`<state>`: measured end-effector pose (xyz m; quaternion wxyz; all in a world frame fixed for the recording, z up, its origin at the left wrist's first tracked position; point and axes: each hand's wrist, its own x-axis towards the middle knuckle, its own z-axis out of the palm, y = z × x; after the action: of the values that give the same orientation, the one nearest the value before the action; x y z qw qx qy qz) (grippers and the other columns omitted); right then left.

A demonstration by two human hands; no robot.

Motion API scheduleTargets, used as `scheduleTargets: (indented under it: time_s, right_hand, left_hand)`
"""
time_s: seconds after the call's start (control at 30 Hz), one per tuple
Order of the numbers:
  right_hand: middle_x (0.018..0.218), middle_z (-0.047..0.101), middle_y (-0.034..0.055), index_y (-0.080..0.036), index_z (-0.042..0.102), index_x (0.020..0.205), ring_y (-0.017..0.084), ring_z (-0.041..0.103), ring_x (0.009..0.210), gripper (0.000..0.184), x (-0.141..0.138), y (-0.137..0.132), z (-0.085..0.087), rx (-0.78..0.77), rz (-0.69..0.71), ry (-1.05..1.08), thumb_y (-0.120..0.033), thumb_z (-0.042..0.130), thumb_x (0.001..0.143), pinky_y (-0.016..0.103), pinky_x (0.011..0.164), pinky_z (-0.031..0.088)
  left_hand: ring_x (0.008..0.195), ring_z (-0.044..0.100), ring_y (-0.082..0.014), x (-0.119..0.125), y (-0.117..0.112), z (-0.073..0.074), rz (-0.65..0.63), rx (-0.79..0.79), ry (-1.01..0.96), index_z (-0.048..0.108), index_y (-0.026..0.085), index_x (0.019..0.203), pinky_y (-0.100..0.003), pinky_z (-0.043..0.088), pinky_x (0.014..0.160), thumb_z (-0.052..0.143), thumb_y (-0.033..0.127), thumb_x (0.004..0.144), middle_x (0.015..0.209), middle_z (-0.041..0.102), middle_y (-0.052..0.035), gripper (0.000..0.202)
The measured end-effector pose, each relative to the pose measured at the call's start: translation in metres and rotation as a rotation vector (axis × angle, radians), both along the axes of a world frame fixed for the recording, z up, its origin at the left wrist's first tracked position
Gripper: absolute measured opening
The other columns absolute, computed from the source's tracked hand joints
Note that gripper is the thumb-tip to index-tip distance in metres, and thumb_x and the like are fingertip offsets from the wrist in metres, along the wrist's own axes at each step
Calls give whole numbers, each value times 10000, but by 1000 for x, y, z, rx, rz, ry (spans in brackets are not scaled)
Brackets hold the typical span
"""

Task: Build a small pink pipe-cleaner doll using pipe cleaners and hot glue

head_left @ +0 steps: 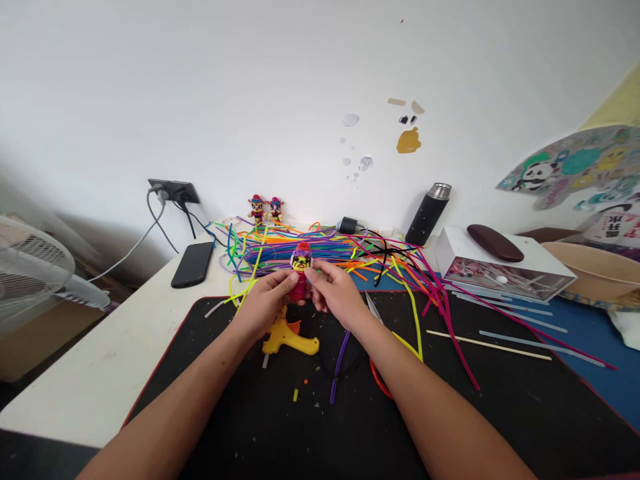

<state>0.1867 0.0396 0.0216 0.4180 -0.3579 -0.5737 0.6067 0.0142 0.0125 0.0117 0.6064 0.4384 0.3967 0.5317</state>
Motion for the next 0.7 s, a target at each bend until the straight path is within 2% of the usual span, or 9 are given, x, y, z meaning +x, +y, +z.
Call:
scheduleTargets:
  time_s: [0.33,0.7]
  right_hand:
    - [484,511,-102,-218,634,1012,109,457,376,438,-1,1,-2,-4,-4,-11,-631,701,882,218,388,309]
    - [482,504,-107,-211,636,1004,102,453,366,418,-1,2,-4,-7,-12,-27,-606,695,879,211,379,316]
  left_hand:
    - [674,662,-160,2,-2,6,12,-31,13,773,161,863,-272,578,661,938,563,719,769,731,-36,457]
    - [685,663,-163,0,-1,3,-3,-26,29,785,163,901,-274,576,662,927,561,738,778,741,-39,453]
